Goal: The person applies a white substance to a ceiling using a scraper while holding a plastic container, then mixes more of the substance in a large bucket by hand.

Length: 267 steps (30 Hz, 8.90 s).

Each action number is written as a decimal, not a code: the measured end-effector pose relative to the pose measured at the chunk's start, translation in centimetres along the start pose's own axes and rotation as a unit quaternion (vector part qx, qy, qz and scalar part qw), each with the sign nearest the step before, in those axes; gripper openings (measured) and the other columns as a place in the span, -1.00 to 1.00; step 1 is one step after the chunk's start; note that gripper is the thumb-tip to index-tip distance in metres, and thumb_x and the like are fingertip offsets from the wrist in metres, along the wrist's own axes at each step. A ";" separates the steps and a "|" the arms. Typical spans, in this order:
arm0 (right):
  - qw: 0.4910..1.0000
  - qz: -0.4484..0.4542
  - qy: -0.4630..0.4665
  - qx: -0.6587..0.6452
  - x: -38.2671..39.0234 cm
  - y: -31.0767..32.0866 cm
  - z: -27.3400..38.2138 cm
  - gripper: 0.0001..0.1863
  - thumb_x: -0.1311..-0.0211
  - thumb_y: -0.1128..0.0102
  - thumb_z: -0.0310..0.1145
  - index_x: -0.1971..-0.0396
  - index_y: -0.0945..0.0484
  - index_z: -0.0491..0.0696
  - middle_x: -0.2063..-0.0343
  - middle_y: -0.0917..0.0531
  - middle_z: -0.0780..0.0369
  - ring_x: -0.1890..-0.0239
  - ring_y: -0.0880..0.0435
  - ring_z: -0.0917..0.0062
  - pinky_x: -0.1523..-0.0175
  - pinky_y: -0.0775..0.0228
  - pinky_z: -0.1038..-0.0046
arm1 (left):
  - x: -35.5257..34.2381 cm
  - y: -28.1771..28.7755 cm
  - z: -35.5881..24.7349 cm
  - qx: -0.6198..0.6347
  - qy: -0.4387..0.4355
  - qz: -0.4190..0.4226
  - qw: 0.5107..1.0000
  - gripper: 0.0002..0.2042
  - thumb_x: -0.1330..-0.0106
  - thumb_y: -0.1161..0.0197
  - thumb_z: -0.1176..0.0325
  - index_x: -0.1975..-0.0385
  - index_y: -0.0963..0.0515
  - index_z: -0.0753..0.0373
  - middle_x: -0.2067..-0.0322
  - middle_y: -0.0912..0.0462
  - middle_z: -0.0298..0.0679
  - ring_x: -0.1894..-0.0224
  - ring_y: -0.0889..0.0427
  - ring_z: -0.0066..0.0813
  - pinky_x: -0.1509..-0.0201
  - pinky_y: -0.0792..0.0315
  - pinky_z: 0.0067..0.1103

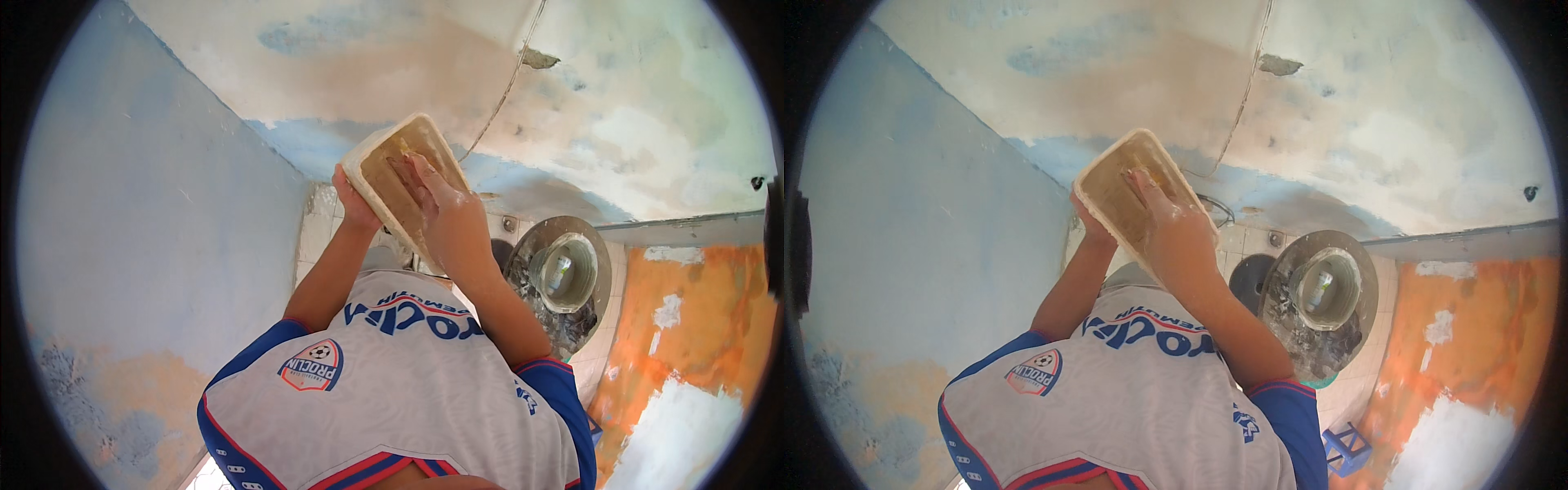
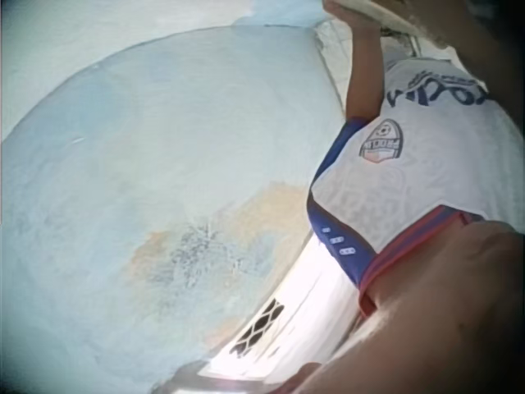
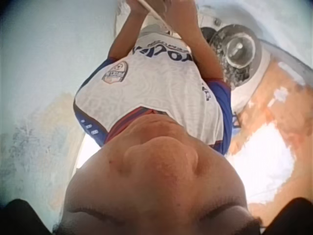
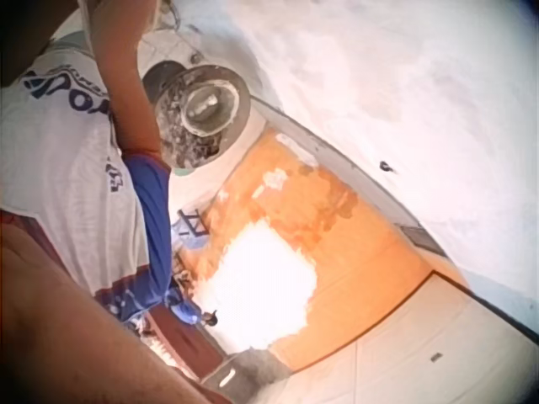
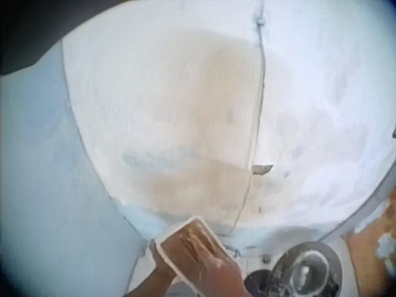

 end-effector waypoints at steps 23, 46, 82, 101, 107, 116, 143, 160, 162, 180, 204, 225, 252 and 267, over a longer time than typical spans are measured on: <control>0.950 -0.200 -0.236 -0.046 9.0 8.7 -9.3 -0.68 -0.25 -0.31 -0.43 -0.01 -0.62 -0.12 0.45 -0.70 0.07 0.46 -0.70 0.32 0.29 -0.54 0.32 | 2.7 0.8 14.5 -0.058 0.273 -0.246 0.928 -0.24 -0.45 0.28 -0.35 -0.46 -0.22 0.07 -0.39 -0.35 -0.16 -0.40 -0.35 -0.14 -0.47 -0.26 -0.23; 0.865 -0.037 -0.352 -0.357 41.8 26.2 -32.6 -0.64 -0.41 -0.20 -0.47 -0.16 -0.51 -0.22 0.17 -0.73 0.16 0.09 -0.69 0.56 -0.09 -0.49 0.50 | 22.0 -7.8 45.9 -0.073 0.158 -0.310 0.935 -0.28 -0.49 0.34 -0.28 -0.41 -0.31 0.12 -0.34 -0.43 -0.16 -0.34 -0.43 -0.15 -0.43 -0.33 -0.22; 0.805 0.066 -0.369 -0.459 55.2 23.6 -44.0 -0.59 -0.57 -0.04 -0.28 -0.27 -0.40 -0.17 -0.01 -0.65 0.19 -0.04 -0.59 0.58 -0.16 -0.43 0.50 | 36.2 -6.2 61.2 -0.211 0.142 -0.472 0.844 -0.31 -0.52 0.30 -0.29 -0.33 -0.39 0.14 -0.24 -0.51 -0.14 -0.22 -0.54 -0.15 -0.35 -0.43 -0.27; 0.948 -0.055 -0.203 -0.237 46.8 21.8 -51.2 -0.70 -0.39 -0.22 -0.40 -0.06 -0.57 -0.13 0.14 -0.75 0.11 0.13 -0.74 0.41 -0.03 -0.51 0.45 | 36.9 -1.3 53.6 -0.292 0.128 -0.559 0.765 -0.62 -0.54 -0.07 0.09 -0.24 -0.32 0.07 -0.05 -0.64 -0.15 -0.02 -0.63 -0.32 -0.09 -0.48 -0.36; 0.982 0.089 -0.105 0.127 32.8 19.1 -51.8 -0.65 -0.40 -0.13 -0.35 -0.15 -0.53 -0.01 -0.03 -0.67 0.10 -0.09 -0.65 0.30 -0.16 -0.50 0.30 | 38.4 -2.5 50.0 -0.329 0.167 -0.556 0.745 -0.44 -0.55 0.04 -0.02 -0.40 -0.19 0.18 -0.23 -0.49 -0.02 -0.24 -0.49 -0.13 -0.31 -0.30 -0.19; 0.738 0.361 0.075 0.565 29.8 9.9 -56.6 -0.56 -0.46 0.03 -0.27 -0.27 -0.52 0.05 -0.26 -0.48 0.17 -0.37 -0.34 0.20 -0.25 -0.34 -0.13 | 39.5 -4.8 47.8 -0.324 0.171 -0.592 0.718 -0.45 -0.55 -0.02 -0.04 -0.35 -0.21 0.19 -0.17 -0.53 -0.01 -0.19 -0.54 -0.15 -0.23 -0.38 -0.21; 0.922 0.381 -0.050 0.043 31.2 17.3 -56.0 -0.33 0.01 -0.20 -0.66 -0.19 -0.49 0.11 -0.11 -0.62 0.07 -0.18 -0.56 0.06 -0.26 -0.39 0.13 | 36.3 -6.4 52.5 -0.393 0.254 -0.497 0.731 -0.55 -0.56 -0.03 0.03 -0.27 -0.30 0.19 -0.05 -0.64 -0.09 -0.07 -0.63 -0.32 -0.12 -0.46 -0.40; 0.977 0.145 -0.047 -0.149 33.0 24.5 -49.3 -0.27 -0.01 -0.44 -0.49 -0.24 -0.36 0.15 -0.05 -0.66 0.14 -0.16 -0.63 0.20 -0.24 -0.41 0.24 | 33.3 -10.2 52.0 -0.540 0.360 -0.445 0.617 -0.61 -0.30 -0.38 0.01 0.07 -0.57 0.17 0.40 -0.69 -0.30 0.31 -0.60 -0.59 0.27 -0.40 -0.63; 0.969 0.159 -0.051 -0.179 34.5 25.8 -47.6 -0.27 -0.01 -0.46 -0.48 -0.24 -0.39 0.14 -0.07 -0.66 0.16 -0.17 -0.63 0.24 -0.25 -0.40 0.26 | 34.1 -9.7 52.7 -0.520 0.333 -0.435 0.655 -0.61 -0.30 -0.40 0.07 0.03 -0.55 0.17 0.38 -0.69 -0.30 0.29 -0.60 -0.58 0.25 -0.40 -0.63; 0.943 0.333 0.019 -0.005 50.6 26.2 -44.3 -0.28 0.14 -0.48 -0.45 -0.18 -0.57 0.15 -0.03 -0.66 0.15 -0.12 -0.61 0.13 -0.21 -0.46 0.16 | 39.1 -10.0 54.8 -0.444 0.353 -0.447 0.692 -0.54 -0.31 -0.37 0.26 -0.20 -0.44 0.09 0.19 -0.72 -0.31 0.14 -0.70 -0.50 -0.01 -0.47 -0.40; 0.912 0.381 0.058 0.138 51.5 24.3 -42.5 -0.30 0.05 -0.37 -0.39 -0.22 -0.53 0.30 -0.01 -0.61 0.21 -0.12 -0.59 0.18 -0.13 -0.38 -0.08 | 40.0 -9.6 55.8 -0.484 0.305 -0.424 0.703 -0.68 -0.26 -0.44 0.33 0.03 -0.56 0.18 0.42 -0.67 -0.35 0.36 -0.63 -0.62 0.35 -0.42 -0.64; 0.925 0.354 0.054 0.129 51.7 27.1 -43.7 -0.34 0.08 -0.29 -0.51 -0.16 -0.60 0.19 0.15 -0.66 0.13 -0.03 -0.62 0.12 -0.11 -0.47 0.14 | 40.7 -8.8 56.1 -0.508 0.302 -0.413 0.693 -0.67 -0.26 -0.45 0.27 0.06 -0.60 0.26 0.38 -0.71 -0.28 0.33 -0.68 -0.57 0.28 -0.49 -0.62; 0.986 -0.042 -0.119 -0.114 35.5 24.6 -44.1 -0.24 0.01 -0.58 -0.37 -0.16 -0.28 0.00 0.00 -0.64 0.09 -0.07 -0.66 0.25 -0.13 -0.52 0.23 | 41.3 -7.0 52.4 -0.366 0.308 -0.494 0.726 -0.67 -0.45 -0.18 0.00 -0.02 -0.47 0.05 0.23 -0.66 -0.30 0.14 -0.64 -0.47 0.04 -0.43 -0.40; 0.895 0.257 -0.290 0.223 29.5 14.0 -54.3 0.08 -0.17 -0.27 -0.13 -0.56 0.22 -0.05 -0.27 -0.51 -0.06 -0.25 -0.57 0.07 -0.33 -0.39 0.03 | 42.7 -7.8 49.5 -0.284 0.297 -0.529 0.743 -0.61 -0.46 -0.13 -0.04 -0.11 -0.39 0.04 0.18 -0.66 -0.26 0.07 -0.64 -0.37 -0.05 -0.41 -0.34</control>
Point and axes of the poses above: each hand's wrist, its own x-axis away from the middle knuckle, its own y-axis out of the back of the hand, z = x × y, the point moved 2 cm from there along -x, towards the middle knuckle
